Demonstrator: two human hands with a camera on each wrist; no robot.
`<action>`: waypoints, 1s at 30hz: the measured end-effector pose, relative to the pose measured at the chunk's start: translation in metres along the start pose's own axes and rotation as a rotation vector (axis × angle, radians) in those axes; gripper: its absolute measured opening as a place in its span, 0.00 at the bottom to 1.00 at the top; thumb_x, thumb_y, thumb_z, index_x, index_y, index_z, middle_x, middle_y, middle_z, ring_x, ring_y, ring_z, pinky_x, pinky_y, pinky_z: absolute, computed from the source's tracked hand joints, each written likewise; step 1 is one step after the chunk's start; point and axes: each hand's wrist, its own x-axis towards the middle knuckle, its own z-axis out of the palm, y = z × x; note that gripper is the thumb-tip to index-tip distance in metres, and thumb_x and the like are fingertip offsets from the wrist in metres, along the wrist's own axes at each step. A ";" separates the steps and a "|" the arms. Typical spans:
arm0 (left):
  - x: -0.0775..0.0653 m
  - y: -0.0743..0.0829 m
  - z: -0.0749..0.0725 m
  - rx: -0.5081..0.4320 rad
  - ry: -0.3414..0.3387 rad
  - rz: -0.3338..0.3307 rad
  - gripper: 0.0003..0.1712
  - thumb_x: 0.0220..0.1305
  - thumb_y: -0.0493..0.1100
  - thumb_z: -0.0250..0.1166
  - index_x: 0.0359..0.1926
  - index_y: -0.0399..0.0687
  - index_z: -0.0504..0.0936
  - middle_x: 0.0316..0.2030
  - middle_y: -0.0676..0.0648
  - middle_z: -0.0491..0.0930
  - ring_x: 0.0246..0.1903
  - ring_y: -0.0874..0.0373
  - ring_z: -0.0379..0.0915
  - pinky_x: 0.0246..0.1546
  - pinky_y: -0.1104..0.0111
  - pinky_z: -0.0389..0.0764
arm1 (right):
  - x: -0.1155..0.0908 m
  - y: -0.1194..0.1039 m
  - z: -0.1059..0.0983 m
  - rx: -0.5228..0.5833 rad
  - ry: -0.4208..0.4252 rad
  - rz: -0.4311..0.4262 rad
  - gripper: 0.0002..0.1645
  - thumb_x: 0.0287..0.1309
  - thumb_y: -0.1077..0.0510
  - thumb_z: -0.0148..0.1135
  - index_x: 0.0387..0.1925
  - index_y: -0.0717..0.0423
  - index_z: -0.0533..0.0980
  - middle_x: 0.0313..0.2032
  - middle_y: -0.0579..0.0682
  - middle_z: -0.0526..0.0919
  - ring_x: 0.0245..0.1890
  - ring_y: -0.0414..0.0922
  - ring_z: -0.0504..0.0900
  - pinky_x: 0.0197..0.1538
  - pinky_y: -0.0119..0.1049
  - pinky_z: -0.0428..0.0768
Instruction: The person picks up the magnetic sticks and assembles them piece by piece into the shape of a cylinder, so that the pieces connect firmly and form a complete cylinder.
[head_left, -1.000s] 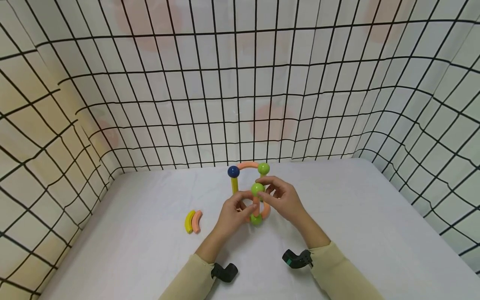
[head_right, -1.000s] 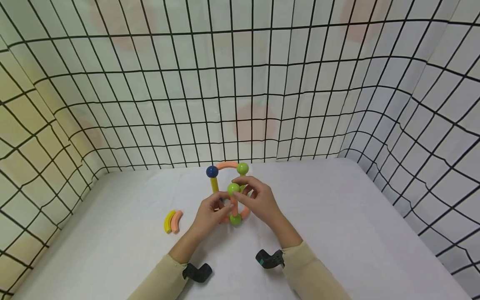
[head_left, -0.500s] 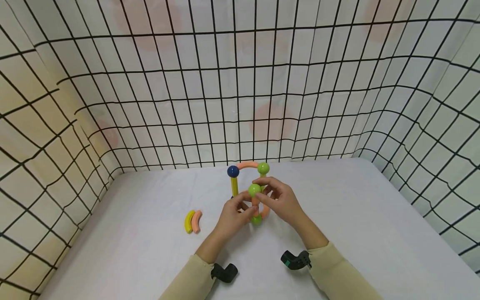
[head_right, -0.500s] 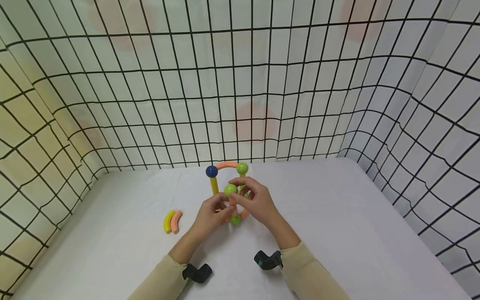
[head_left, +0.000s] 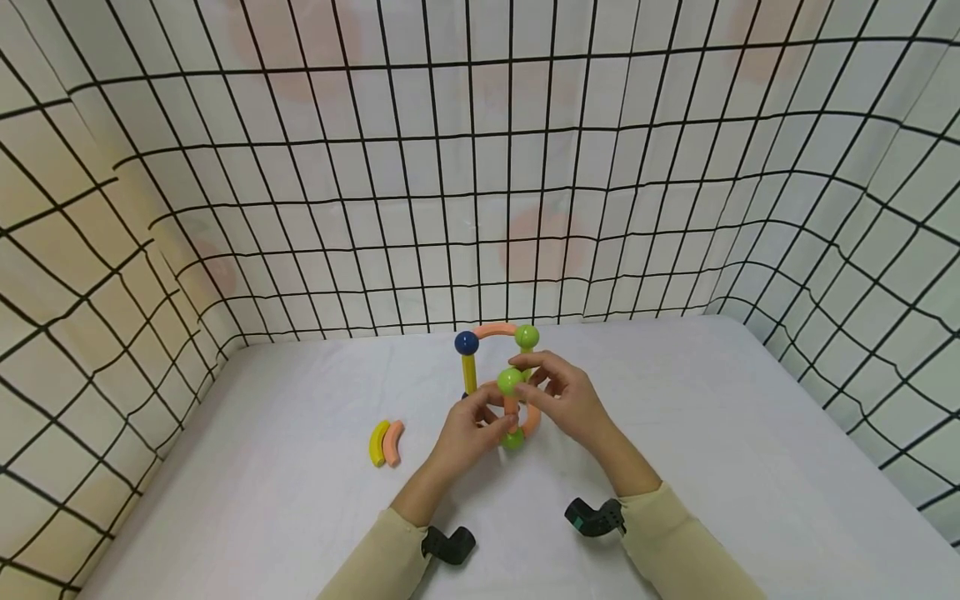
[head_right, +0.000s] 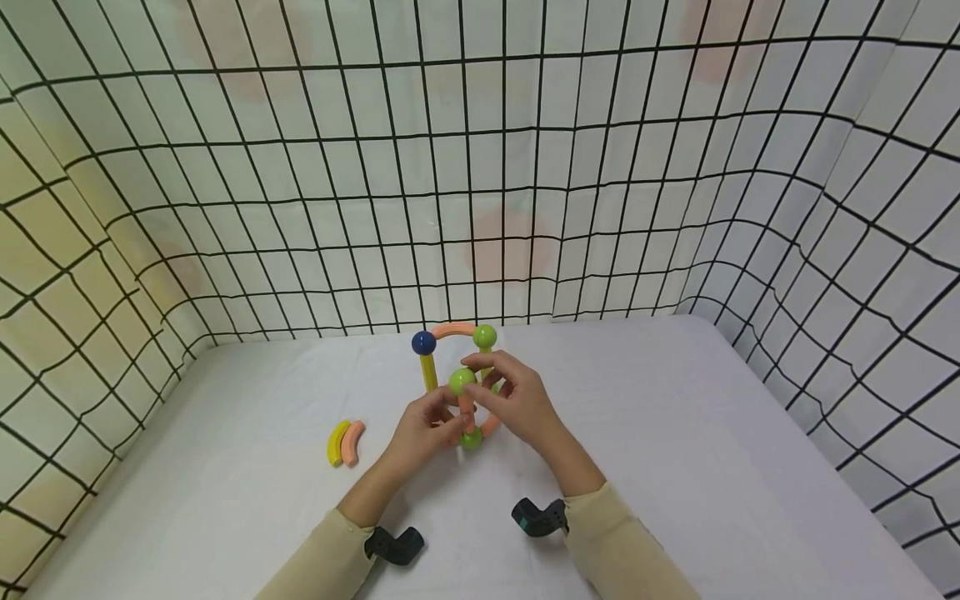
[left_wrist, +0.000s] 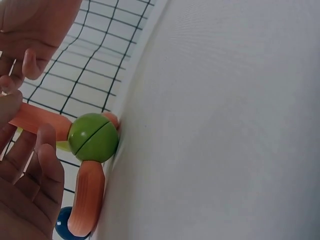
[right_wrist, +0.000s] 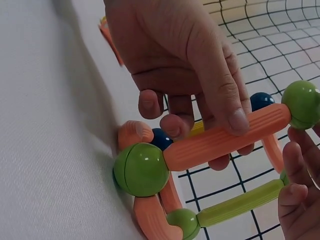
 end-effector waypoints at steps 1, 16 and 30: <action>0.001 -0.003 0.000 -0.001 -0.002 0.007 0.18 0.64 0.40 0.69 0.55 0.53 0.81 0.48 0.45 0.81 0.32 0.58 0.73 0.28 0.75 0.74 | 0.000 0.000 -0.001 0.002 0.003 0.003 0.17 0.64 0.60 0.64 0.54 0.52 0.79 0.49 0.49 0.84 0.39 0.38 0.77 0.36 0.29 0.74; 0.002 -0.005 -0.015 -0.024 -0.059 0.013 0.21 0.63 0.44 0.70 0.57 0.55 0.80 0.51 0.46 0.82 0.31 0.60 0.77 0.29 0.72 0.79 | 0.003 0.013 -0.009 0.037 0.168 0.125 0.10 0.69 0.59 0.58 0.49 0.53 0.80 0.42 0.52 0.83 0.31 0.38 0.78 0.32 0.29 0.76; 0.005 -0.007 -0.045 0.003 0.015 -0.073 0.11 0.69 0.45 0.64 0.50 0.50 0.84 0.45 0.45 0.85 0.32 0.45 0.76 0.27 0.71 0.78 | 0.003 0.040 -0.008 0.012 0.216 0.320 0.14 0.67 0.58 0.61 0.53 0.55 0.75 0.43 0.56 0.81 0.31 0.38 0.77 0.35 0.28 0.75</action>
